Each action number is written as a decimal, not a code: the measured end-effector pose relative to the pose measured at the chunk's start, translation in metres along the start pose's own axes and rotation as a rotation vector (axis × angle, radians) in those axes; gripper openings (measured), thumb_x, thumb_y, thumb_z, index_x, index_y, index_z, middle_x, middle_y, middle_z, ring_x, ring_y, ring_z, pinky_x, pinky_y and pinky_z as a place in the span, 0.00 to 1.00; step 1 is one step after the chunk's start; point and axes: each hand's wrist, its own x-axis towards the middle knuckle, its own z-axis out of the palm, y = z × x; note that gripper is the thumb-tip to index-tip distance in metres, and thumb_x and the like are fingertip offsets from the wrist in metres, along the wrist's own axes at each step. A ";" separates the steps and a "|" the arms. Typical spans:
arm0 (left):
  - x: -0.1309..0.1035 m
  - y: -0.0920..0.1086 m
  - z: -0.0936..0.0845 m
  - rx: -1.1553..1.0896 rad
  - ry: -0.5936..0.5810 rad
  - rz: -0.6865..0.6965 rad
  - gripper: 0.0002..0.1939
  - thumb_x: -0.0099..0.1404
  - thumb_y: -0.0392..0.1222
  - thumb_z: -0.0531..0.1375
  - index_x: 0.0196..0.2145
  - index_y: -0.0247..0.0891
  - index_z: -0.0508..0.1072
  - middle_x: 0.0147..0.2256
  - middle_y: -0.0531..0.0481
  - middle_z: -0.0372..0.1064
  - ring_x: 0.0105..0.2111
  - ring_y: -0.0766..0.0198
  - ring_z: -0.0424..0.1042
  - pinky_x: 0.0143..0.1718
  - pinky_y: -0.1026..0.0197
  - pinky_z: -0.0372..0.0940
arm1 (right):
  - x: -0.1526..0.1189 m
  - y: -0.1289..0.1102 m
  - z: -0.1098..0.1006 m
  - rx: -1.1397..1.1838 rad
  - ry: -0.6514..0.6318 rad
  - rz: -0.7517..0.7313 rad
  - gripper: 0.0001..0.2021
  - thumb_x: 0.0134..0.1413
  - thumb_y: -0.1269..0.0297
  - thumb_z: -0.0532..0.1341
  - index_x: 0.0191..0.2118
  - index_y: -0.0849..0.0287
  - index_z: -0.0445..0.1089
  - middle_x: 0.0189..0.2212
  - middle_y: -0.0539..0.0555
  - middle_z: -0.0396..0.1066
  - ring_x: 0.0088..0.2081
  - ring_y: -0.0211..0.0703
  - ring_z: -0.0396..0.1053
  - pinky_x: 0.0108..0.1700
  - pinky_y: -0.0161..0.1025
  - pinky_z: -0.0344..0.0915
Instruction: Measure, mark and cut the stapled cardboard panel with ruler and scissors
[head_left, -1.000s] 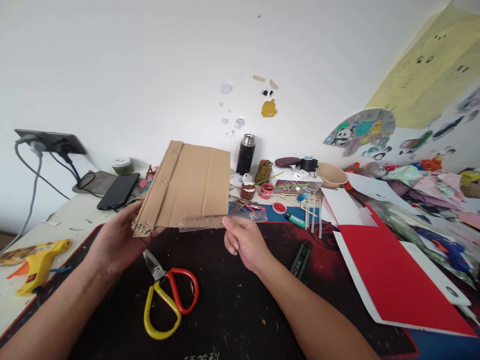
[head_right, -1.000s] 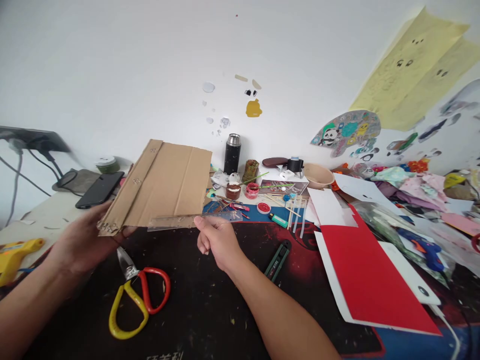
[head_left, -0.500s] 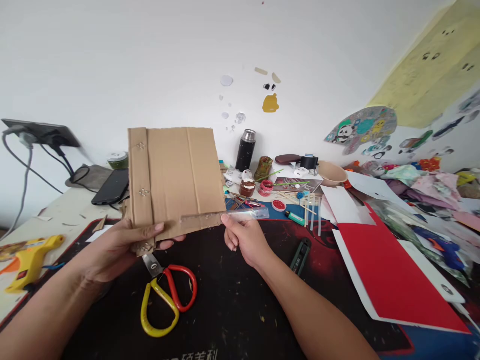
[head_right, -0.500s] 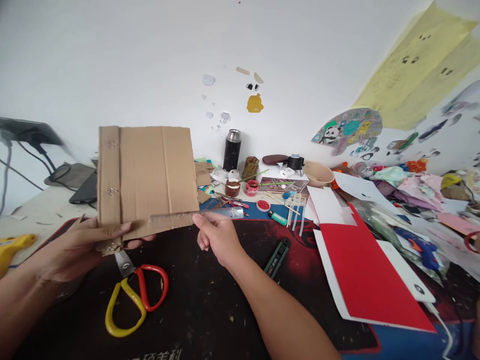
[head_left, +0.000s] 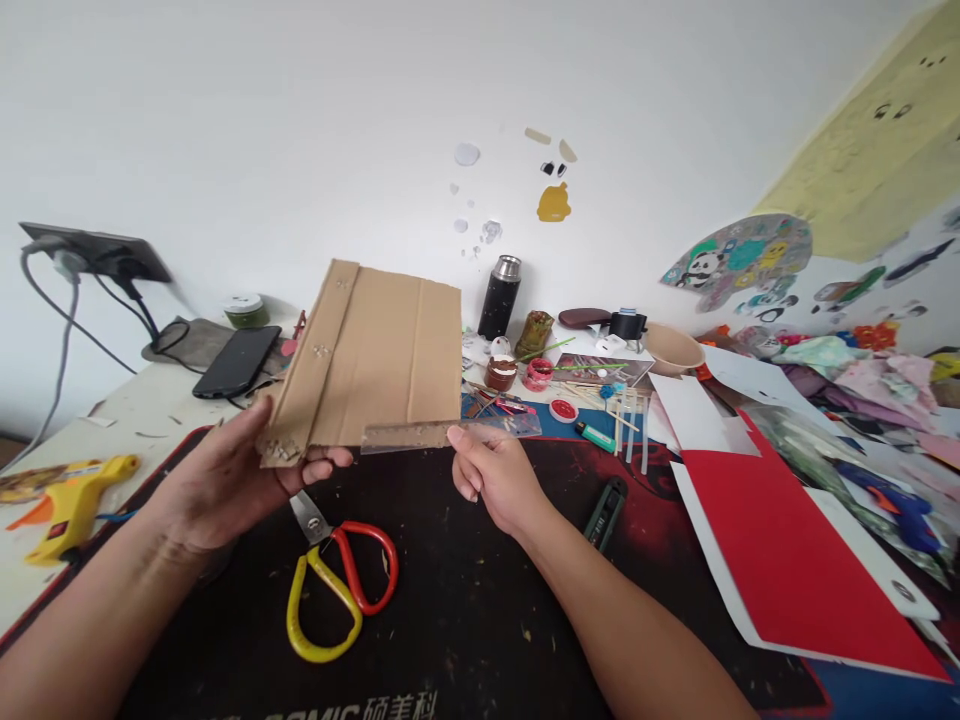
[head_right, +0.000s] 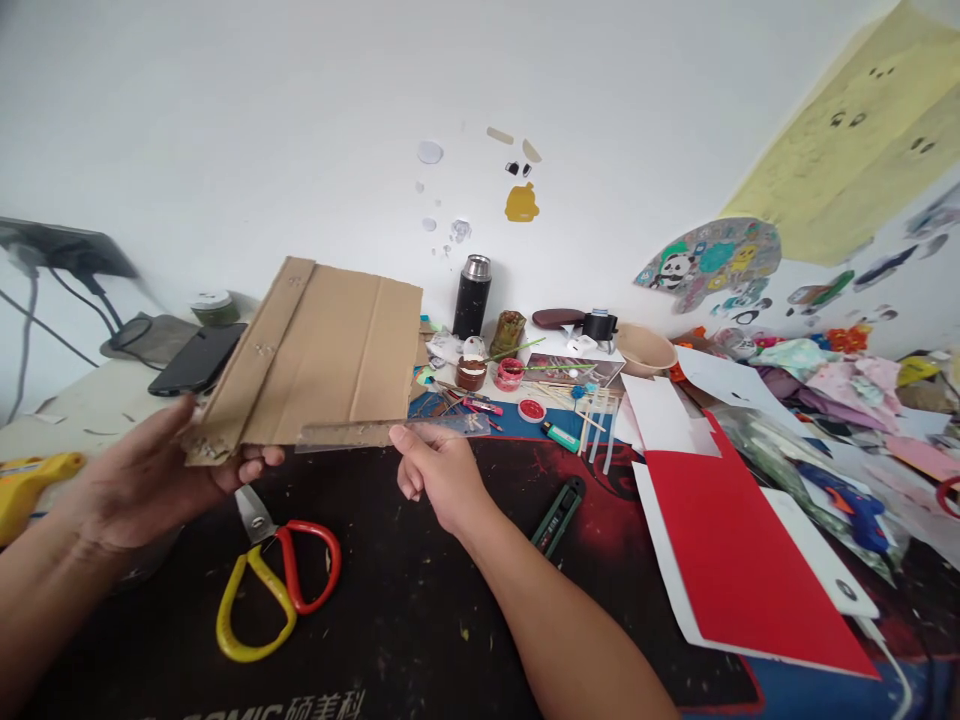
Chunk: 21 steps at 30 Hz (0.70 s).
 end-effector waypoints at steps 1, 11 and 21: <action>0.000 -0.003 0.000 -0.003 -0.067 0.076 0.38 0.49 0.70 0.80 0.49 0.40 0.88 0.42 0.37 0.88 0.40 0.39 0.87 0.40 0.48 0.82 | 0.000 -0.001 0.000 0.027 0.019 -0.001 0.33 0.56 0.37 0.76 0.20 0.52 0.60 0.12 0.40 0.51 0.16 0.35 0.56 0.20 0.36 0.50; -0.006 -0.040 0.047 0.388 -0.151 0.260 0.26 0.52 0.67 0.79 0.37 0.42 0.91 0.37 0.37 0.87 0.35 0.48 0.82 0.38 0.53 0.78 | -0.004 0.000 0.009 0.071 -0.017 -0.046 0.36 0.58 0.38 0.76 0.17 0.52 0.57 0.11 0.40 0.50 0.14 0.33 0.55 0.20 0.36 0.48; -0.007 -0.056 0.063 0.311 0.136 0.268 0.25 0.54 0.69 0.78 0.26 0.43 0.88 0.32 0.39 0.86 0.38 0.41 0.86 0.50 0.46 0.79 | -0.009 0.014 0.016 0.080 -0.062 -0.033 0.27 0.58 0.36 0.75 0.28 0.55 0.71 0.12 0.40 0.58 0.14 0.35 0.58 0.19 0.34 0.51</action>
